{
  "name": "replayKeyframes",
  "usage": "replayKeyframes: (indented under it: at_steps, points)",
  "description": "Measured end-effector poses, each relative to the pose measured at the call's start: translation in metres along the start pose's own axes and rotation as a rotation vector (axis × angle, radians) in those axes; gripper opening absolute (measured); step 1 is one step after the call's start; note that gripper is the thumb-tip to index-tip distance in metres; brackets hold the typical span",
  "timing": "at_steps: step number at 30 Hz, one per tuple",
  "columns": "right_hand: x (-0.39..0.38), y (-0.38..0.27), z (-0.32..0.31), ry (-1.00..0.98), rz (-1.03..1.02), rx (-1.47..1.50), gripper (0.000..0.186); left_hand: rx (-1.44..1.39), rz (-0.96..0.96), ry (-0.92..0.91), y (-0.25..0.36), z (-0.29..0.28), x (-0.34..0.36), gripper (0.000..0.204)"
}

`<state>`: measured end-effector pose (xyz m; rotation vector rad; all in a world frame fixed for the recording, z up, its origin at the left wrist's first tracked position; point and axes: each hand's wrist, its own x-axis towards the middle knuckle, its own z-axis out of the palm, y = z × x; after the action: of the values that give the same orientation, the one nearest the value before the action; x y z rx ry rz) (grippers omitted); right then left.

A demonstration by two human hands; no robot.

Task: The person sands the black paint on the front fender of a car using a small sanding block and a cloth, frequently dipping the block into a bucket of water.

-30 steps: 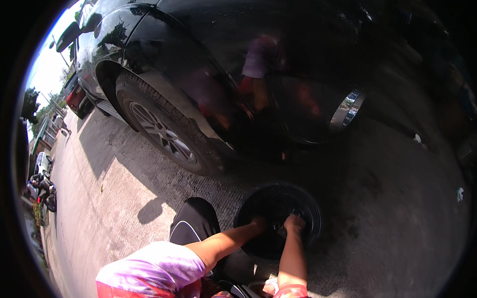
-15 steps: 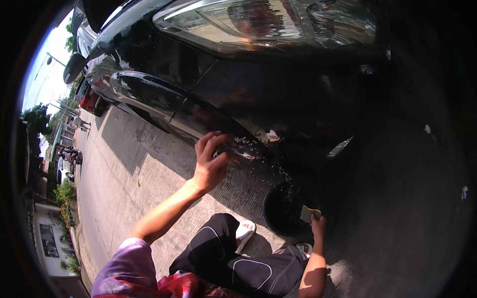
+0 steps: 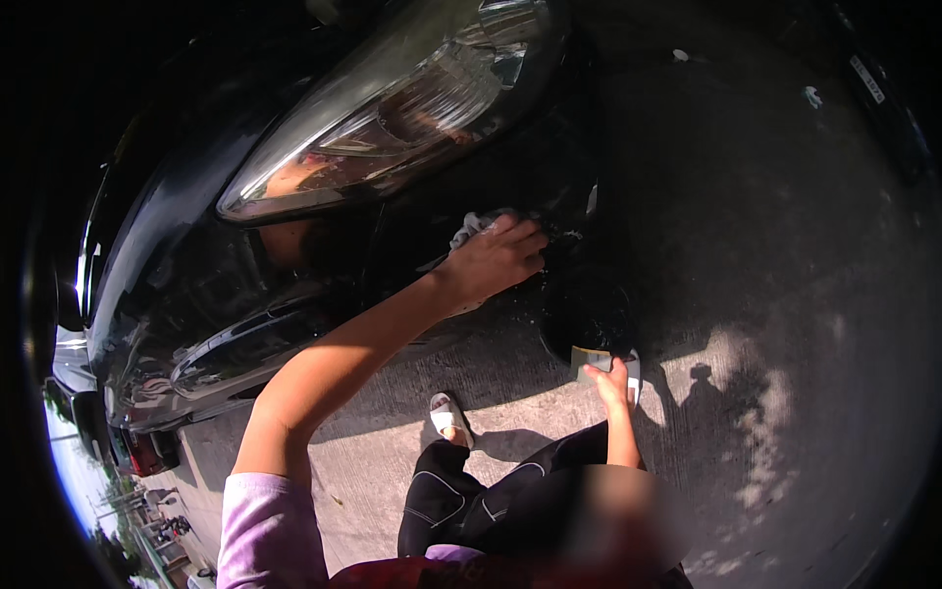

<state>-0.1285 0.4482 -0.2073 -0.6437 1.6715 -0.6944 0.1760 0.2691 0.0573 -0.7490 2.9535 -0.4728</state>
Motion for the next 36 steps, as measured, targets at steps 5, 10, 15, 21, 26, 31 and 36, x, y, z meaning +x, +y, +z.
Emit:
replayKeyframes:
  at_steps: [5, 10, 15, 21, 26, 31, 36]
  points:
    - [-0.038, -0.035, 0.126, 0.374, 0.098, 0.871, 0.046, 0.008, 0.129, -0.198, -0.026, -0.048, -0.108, 0.029]
    - [-0.098, -0.154, 0.313, 0.552, -0.396, 0.368, 0.053, -0.187, 0.285, -0.069, -0.065, -0.074, -0.168, 0.027]
    - [-0.207, -0.215, 0.418, 0.459, -0.487, 0.648, 0.072, -0.367, 0.410, -0.186, -0.049, -0.040, -0.111, 0.024]
    - [-0.014, -0.178, 0.300, 0.581, -0.144, 0.530, 0.064, -0.190, 0.258, -0.056, -0.069, -0.108, 0.027, 0.027]
    - [-0.137, -0.205, 0.369, 0.551, -0.196, 0.535, 0.073, -0.350, 0.105, 0.122, -0.137, -0.187, 0.072, 0.016]
    - [-0.161, -0.198, 0.385, 0.428, -0.217, 0.624, 0.069, -0.423, -0.135, 0.268, -0.205, -0.173, 0.061, 0.023]
    - [0.014, -0.085, 0.303, 0.676, -0.199, 0.736, 0.060, -0.426, -0.147, 0.294, -0.186, -0.157, 0.109, 0.037]
